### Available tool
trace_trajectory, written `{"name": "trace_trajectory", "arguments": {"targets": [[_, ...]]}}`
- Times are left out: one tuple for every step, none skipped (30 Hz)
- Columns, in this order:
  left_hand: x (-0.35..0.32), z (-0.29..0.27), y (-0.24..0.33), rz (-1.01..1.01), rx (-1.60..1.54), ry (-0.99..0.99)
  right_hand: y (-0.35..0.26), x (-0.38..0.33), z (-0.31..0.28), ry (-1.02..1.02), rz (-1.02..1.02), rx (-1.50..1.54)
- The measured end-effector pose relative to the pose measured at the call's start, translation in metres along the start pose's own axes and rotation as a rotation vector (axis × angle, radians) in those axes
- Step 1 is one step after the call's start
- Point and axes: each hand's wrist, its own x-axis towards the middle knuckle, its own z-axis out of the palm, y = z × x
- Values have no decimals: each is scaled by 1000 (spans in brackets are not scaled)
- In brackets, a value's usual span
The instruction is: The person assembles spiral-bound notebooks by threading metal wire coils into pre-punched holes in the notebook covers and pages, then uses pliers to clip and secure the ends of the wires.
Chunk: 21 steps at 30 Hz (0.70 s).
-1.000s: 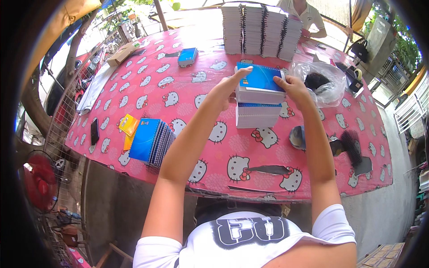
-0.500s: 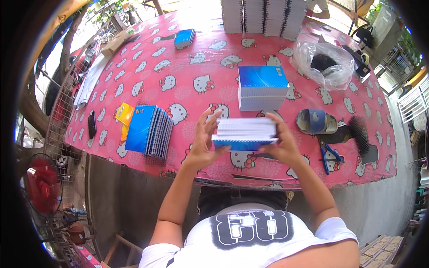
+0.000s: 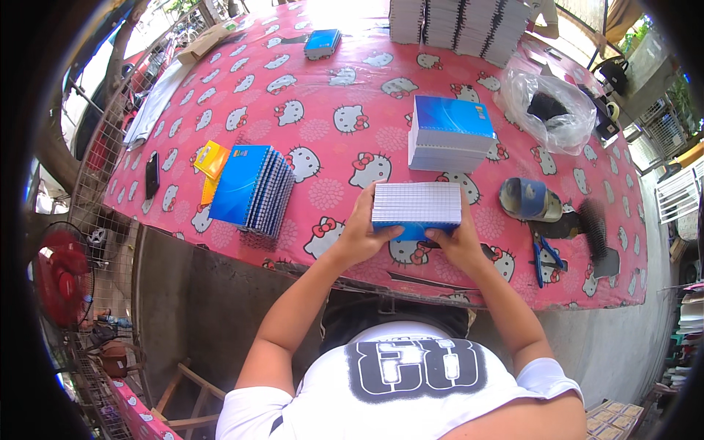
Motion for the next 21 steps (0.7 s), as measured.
{"name": "trace_trajectory", "arguments": {"targets": [[-3, 2, 18, -88, -71, 18, -15, -1, 1, -4, 56, 131], [-2, 3, 39, -166, -141, 41, -34, 1, -2, -13, 101, 257], [-2, 1, 49, -245, -249, 38, -48, 0, -7, -47, 182, 241], [-4, -5, 58, -325, -357, 34, -61, -2, -12, -81, 264, 224], [-8, -9, 61, -407, -469, 29, -72, -5, -17, -116, 351, 205], [-9, -12, 61, -529, -470, 33, -77, -1, -32, -240, 482, -20], [-12, -12, 56, -597, -421, 32, -77, 2, -45, -147, 413, -73], [-13, -12, 47, -658, -369, 26, -78, 7, -58, -49, 336, -126], [-14, -14, 39, -719, -314, 21, -78, 15, -71, 48, 256, -174], [-16, -16, 31, -681, -118, -19, -80, 26, -85, 118, 195, -166], [-13, -16, 36, -582, 194, -5, -81, 37, -99, 199, 140, -156], [-8, -18, 45, -474, 501, 9, -80, 48, -110, 217, 166, -174], [-2, -21, 55, -356, 805, 25, -79, 60, -120, 236, 193, -192], [5, -30, 64, -367, 732, 25, -77, 72, -129, 256, 217, -208], [19, -35, 74, -362, 526, -49, -70, 86, -137, 229, 289, -225], [38, -38, 83, -351, 320, -127, -60, 99, -145, 207, 362, -244], [56, -40, 90, -341, 118, -201, -52, 112, -148, 181, 434, -257], [72, -36, 95, -419, 35, -118, -49, 124, -145, 183, 472, -238], [90, -29, 97, -492, -50, -39, -47, 135, -141, 191, 511, -222], [107, -23, 94, -579, -149, 69, -49, 145, -134, 188, 545, -204], [123, -16, 86, -664, -252, 172, -51, 152, -125, 170, 579, -214]]}}
